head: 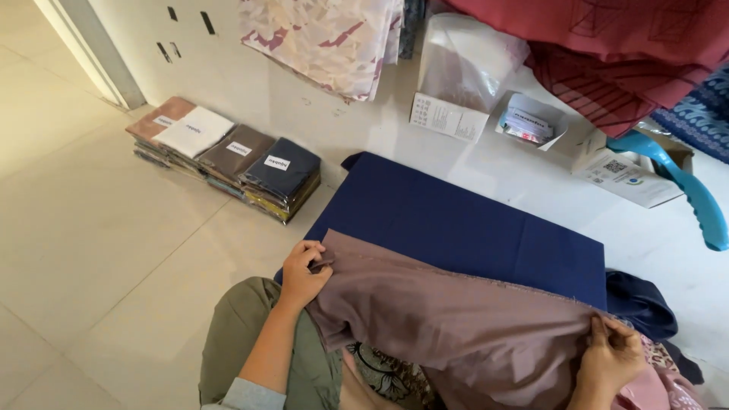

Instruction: Using a lint roller to clean a piece of fabric and then folding it neatly for packing.

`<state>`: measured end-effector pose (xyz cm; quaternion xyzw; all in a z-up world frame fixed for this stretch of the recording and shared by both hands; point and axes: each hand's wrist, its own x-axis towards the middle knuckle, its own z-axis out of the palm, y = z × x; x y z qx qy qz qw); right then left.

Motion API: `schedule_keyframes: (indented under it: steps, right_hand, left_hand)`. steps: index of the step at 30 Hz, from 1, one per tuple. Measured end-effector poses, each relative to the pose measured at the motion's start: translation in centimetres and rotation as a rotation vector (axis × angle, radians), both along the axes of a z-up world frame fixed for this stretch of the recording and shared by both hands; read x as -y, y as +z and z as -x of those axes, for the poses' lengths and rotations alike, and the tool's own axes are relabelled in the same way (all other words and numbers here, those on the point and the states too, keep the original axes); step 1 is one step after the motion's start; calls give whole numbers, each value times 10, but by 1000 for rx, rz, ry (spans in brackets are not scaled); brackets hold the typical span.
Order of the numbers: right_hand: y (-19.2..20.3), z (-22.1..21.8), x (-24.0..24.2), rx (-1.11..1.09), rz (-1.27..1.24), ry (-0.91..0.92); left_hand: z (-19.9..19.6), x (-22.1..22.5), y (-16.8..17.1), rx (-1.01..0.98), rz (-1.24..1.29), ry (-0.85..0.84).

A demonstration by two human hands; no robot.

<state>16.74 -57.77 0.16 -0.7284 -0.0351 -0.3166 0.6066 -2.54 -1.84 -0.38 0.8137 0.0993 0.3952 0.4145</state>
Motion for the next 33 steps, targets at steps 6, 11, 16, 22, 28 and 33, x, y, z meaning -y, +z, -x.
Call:
schedule_keyframes:
  steps: [6,11,16,22,28,33]
  right_hand:
    - [9,7,-6,-20,-49,19]
    - [5,2,-4,-31,-51,25]
    - [0,-1,0,27,-43,39]
    - [11,7,-7,-7,-82,33]
    - [17,14,-11,-20,-31,-13]
    - [15,13,-8,21,-3,-23]
  left_hand:
    - [20,-1,-3,-76,-137,55]
    - [29,2,-6,-195,-165,177]
    - [31,4,4,-287,65,127]
    - [27,-1,6,-282,140,103]
    - [26,-2,13,-192,353,82]
    - [24,-2,23,-204,497,64]
